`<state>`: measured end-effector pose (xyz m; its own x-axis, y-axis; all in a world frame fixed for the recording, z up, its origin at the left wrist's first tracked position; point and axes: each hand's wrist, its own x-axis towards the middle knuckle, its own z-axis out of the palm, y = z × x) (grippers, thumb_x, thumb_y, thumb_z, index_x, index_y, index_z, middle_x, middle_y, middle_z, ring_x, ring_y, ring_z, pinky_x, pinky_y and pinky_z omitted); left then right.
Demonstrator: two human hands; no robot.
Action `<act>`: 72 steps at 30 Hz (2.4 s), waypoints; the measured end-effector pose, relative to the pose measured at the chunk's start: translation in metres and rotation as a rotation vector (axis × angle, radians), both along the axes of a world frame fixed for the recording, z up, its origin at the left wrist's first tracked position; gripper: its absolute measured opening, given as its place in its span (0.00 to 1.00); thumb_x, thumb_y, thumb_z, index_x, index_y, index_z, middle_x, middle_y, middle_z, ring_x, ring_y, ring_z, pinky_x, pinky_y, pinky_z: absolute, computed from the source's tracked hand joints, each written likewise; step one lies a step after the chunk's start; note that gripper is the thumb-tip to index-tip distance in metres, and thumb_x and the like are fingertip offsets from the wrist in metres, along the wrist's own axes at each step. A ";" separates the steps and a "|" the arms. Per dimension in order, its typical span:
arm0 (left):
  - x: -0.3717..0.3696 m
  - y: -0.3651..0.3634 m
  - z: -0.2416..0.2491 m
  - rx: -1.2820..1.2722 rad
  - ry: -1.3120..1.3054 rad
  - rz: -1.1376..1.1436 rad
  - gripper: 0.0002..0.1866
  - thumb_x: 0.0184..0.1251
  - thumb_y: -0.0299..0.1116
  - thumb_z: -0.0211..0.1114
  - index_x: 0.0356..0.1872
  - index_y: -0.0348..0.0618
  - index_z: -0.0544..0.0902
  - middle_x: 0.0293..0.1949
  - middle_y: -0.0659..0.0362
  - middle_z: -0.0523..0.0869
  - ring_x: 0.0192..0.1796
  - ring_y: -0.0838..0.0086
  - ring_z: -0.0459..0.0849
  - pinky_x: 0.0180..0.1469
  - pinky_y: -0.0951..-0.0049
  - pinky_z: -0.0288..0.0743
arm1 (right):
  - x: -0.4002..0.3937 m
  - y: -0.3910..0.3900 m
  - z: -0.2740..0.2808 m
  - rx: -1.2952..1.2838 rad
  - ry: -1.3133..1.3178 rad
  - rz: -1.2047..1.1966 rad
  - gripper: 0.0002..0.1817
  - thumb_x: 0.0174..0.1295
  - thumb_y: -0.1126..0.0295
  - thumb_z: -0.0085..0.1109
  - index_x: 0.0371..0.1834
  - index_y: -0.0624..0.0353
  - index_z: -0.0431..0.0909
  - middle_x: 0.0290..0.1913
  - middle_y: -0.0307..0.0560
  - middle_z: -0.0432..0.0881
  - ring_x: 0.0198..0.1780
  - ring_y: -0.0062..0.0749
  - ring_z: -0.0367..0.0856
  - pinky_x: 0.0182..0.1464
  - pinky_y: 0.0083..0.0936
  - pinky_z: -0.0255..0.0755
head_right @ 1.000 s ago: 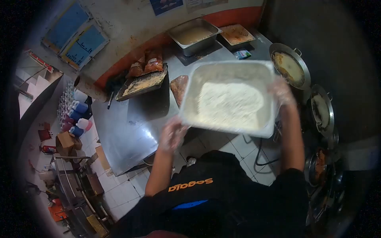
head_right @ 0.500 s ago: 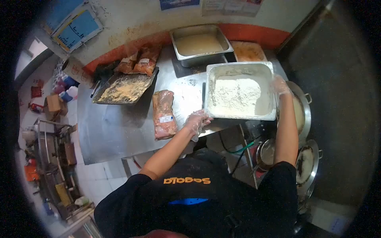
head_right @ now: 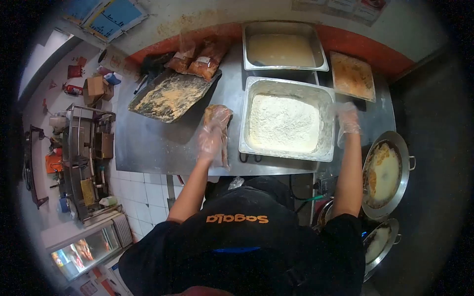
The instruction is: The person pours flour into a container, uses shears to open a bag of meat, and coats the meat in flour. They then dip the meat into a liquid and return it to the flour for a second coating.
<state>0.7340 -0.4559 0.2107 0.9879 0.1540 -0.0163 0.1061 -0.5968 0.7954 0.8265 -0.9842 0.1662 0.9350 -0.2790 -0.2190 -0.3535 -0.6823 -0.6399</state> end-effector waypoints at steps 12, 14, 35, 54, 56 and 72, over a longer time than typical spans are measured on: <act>0.132 0.056 -0.066 -0.712 0.869 -0.012 0.13 0.62 0.35 0.70 0.38 0.32 0.85 0.34 0.53 0.88 0.29 0.66 0.85 0.33 0.66 0.79 | -0.189 0.289 0.165 0.718 0.359 0.548 0.19 0.59 0.57 0.64 0.46 0.61 0.84 0.48 0.50 0.84 0.51 0.33 0.80 0.56 0.30 0.71; 0.132 0.059 -0.081 -0.492 0.755 -0.100 0.09 0.64 0.31 0.67 0.37 0.33 0.85 0.35 0.53 0.87 0.32 0.67 0.85 0.33 0.66 0.79 | -0.194 0.320 0.130 0.646 0.510 0.424 0.29 0.57 0.55 0.65 0.56 0.63 0.78 0.54 0.55 0.81 0.59 0.39 0.76 0.61 0.30 0.68; -0.018 0.081 0.074 -0.534 -0.262 -0.260 0.04 0.60 0.26 0.65 0.31 0.36 0.80 0.35 0.58 0.82 0.41 0.72 0.78 0.47 0.72 0.71 | -0.174 0.451 0.096 0.905 -0.414 0.035 0.24 0.63 0.71 0.62 0.63 0.63 0.71 0.56 0.48 0.78 0.61 0.32 0.73 0.65 0.29 0.64; 0.037 0.087 0.137 0.458 -0.121 -1.005 0.24 0.55 0.47 0.69 0.46 0.39 0.81 0.41 0.46 0.83 0.44 0.51 0.81 0.51 0.58 0.73 | -0.149 0.445 0.132 0.480 -0.391 0.209 0.12 0.59 0.67 0.63 0.42 0.62 0.84 0.37 0.55 0.85 0.39 0.44 0.84 0.43 0.33 0.74; 0.045 0.083 0.135 0.353 0.081 -1.021 0.24 0.53 0.46 0.70 0.45 0.39 0.81 0.38 0.47 0.83 0.43 0.50 0.81 0.50 0.58 0.73 | -0.152 0.441 0.131 0.446 -0.409 0.200 0.12 0.59 0.67 0.64 0.43 0.61 0.84 0.39 0.56 0.85 0.42 0.46 0.84 0.45 0.34 0.75; -0.038 0.101 0.142 0.449 -0.760 -0.776 0.18 0.38 0.30 0.70 0.37 0.56 0.87 0.29 0.66 0.76 0.31 0.66 0.75 0.33 0.63 0.69 | -0.194 0.397 -0.062 -0.315 -0.147 -0.035 0.12 0.49 0.65 0.59 0.29 0.65 0.81 0.25 0.61 0.78 0.33 0.59 0.78 0.42 0.50 0.71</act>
